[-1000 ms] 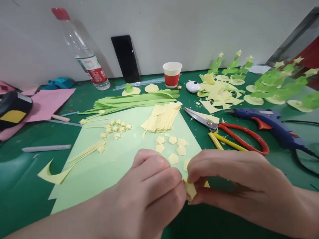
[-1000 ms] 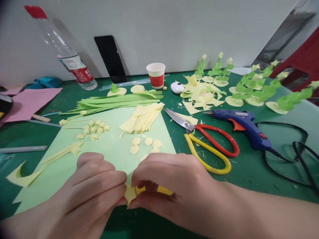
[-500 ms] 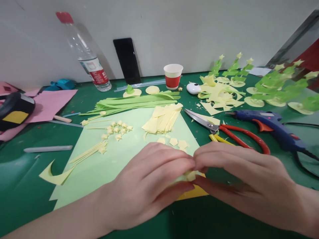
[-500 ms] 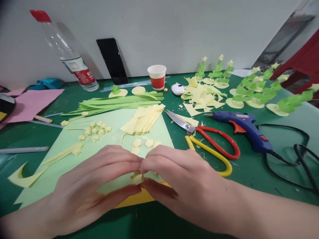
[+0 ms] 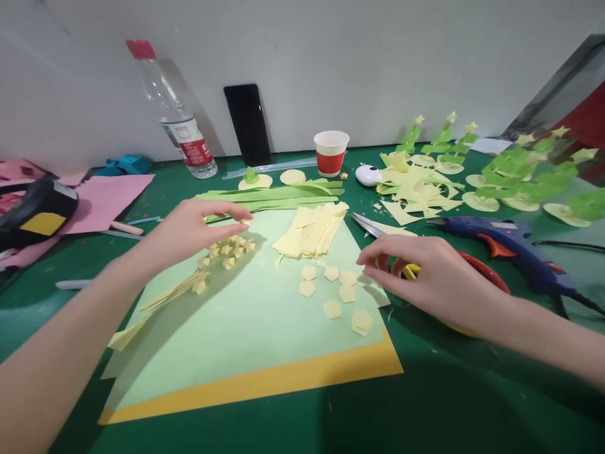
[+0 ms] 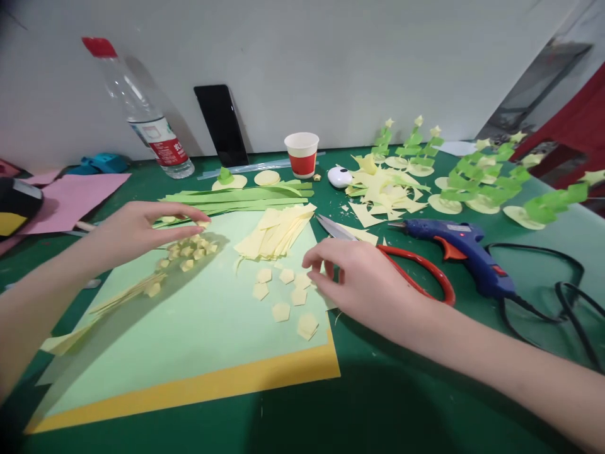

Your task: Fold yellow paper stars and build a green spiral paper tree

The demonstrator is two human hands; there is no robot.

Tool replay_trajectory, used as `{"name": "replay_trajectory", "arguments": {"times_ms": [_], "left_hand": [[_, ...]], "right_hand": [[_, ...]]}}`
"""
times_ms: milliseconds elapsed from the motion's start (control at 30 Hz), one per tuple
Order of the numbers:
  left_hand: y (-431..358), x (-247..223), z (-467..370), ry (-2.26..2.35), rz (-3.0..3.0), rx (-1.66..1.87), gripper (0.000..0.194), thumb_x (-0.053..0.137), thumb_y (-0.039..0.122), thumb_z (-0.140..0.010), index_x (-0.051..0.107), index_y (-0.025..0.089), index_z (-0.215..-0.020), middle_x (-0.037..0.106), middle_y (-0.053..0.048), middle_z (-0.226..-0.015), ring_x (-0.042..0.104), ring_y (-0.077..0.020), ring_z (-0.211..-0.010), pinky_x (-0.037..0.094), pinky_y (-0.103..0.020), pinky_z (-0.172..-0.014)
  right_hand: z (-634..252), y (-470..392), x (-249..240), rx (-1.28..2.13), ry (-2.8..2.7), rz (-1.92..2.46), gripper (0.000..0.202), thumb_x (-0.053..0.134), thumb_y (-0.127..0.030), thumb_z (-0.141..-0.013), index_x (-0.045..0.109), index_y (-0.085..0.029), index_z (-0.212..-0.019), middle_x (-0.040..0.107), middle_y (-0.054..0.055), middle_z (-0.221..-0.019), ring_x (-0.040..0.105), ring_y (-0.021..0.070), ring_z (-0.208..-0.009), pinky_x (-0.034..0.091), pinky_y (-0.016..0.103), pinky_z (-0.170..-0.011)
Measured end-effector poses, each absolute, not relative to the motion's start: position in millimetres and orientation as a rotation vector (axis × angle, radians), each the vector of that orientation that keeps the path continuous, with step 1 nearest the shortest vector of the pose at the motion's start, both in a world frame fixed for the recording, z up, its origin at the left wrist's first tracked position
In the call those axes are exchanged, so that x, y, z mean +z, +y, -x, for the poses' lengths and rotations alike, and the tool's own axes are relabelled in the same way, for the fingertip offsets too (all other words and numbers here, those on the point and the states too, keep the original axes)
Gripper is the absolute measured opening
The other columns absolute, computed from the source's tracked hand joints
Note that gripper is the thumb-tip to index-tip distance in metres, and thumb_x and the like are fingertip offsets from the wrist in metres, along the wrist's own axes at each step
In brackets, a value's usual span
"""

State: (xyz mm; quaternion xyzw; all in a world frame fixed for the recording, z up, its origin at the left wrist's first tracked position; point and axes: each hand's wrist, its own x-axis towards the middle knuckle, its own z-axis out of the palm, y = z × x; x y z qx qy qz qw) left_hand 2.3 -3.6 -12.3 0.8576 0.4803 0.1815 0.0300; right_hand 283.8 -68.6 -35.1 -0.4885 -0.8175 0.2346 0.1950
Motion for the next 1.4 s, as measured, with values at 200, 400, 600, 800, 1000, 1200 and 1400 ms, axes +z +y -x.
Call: {"name": "replay_trajectory", "arguments": {"times_ms": [200, 400, 600, 800, 1000, 1200, 1400], "left_hand": [[8, -32, 8, 1.518, -2.624, 0.375, 0.043, 0.037, 0.048, -0.083, 0.067, 0.018, -0.083, 0.07, 0.007, -0.08, 0.058, -0.0055, -0.055, 0.044, -0.009, -0.043], [8, -28, 9, 1.611, -2.604, 0.339, 0.046, 0.032, 0.044, -0.084, 0.067, 0.015, -0.086, 0.067, 0.01, -0.081, 0.049, -0.0024, -0.054, 0.038, -0.007, -0.042], [-6, -17, -8, 1.481, -2.569, 0.636, 0.037, 0.03, 0.011, -0.08, 0.06, 0.009, -0.1, 0.062, -0.006, -0.108, 0.057, -0.012, -0.073, 0.048, -0.019, -0.058], [-51, -23, -57, 1.113, -2.478, 0.599, 0.033, 0.032, 0.012, -0.081, 0.064, 0.018, -0.083, 0.068, 0.002, -0.074, 0.059, -0.01, -0.059, 0.047, -0.019, -0.053], [-77, -29, -83, 1.077, -2.074, 0.424, 0.031, 0.025, 0.024, -0.092, 0.052, 0.017, -0.077, 0.062, 0.001, -0.072, 0.059, -0.0121, -0.066, 0.047, -0.023, -0.061], [-80, -25, -100, 0.962, -2.05, 0.492, 0.031, 0.028, 0.027, -0.092, 0.051, 0.018, -0.074, 0.058, 0.002, -0.069, 0.056, -0.0104, -0.062, 0.045, -0.02, -0.056], [-92, -10, -98, 0.751, -1.941, 0.664, 0.033, 0.028, 0.019, -0.091, 0.039, 0.018, -0.06, 0.043, 0.005, -0.057, 0.045, -0.0065, -0.052, 0.04, -0.013, -0.051]], "right_hand": [[-283, -62, -43, 0.682, -2.351, 1.427, 0.019, 0.048, -0.023, -0.082, 0.065, -0.018, -0.077, 0.065, 0.004, -0.079, 0.057, 0.0147, -0.066, 0.046, 0.026, -0.056], [-279, -63, -52, 0.693, -2.42, 1.378, 0.024, 0.047, -0.023, -0.084, 0.063, -0.016, -0.1, 0.061, 0.006, -0.085, 0.056, 0.0178, -0.075, 0.045, 0.028, -0.059], [-279, -64, -57, 0.701, -2.381, 1.338, 0.017, 0.047, -0.021, -0.084, 0.063, -0.016, -0.088, 0.057, 0.007, -0.093, 0.055, 0.017, -0.079, 0.045, 0.03, -0.068], [-280, -63, -56, 0.796, -2.367, 1.288, 0.024, 0.049, -0.019, -0.082, 0.061, -0.017, -0.103, 0.053, 0.007, -0.095, 0.052, 0.0171, -0.081, 0.043, 0.031, -0.07], [-277, -64, -46, 0.926, -2.099, 1.357, 0.007, 0.055, -0.02, -0.077, 0.057, -0.015, -0.073, 0.056, 0.002, -0.069, 0.049, 0.01, -0.056, 0.042, 0.023, -0.05], [-274, -80, -18, 1.291, -1.707, 1.221, 0.018, 0.059, -0.031, -0.077, 0.06, -0.014, -0.082, 0.059, -0.002, -0.058, 0.057, 0.008, -0.047, 0.051, 0.018, -0.047], [-268, -102, 0, 1.013, -1.764, 0.907, 0.018, 0.064, -0.005, -0.069, 0.066, -0.019, -0.08, 0.066, -0.002, -0.069, 0.061, 0.0073, -0.057, 0.051, 0.01, -0.049]]}}
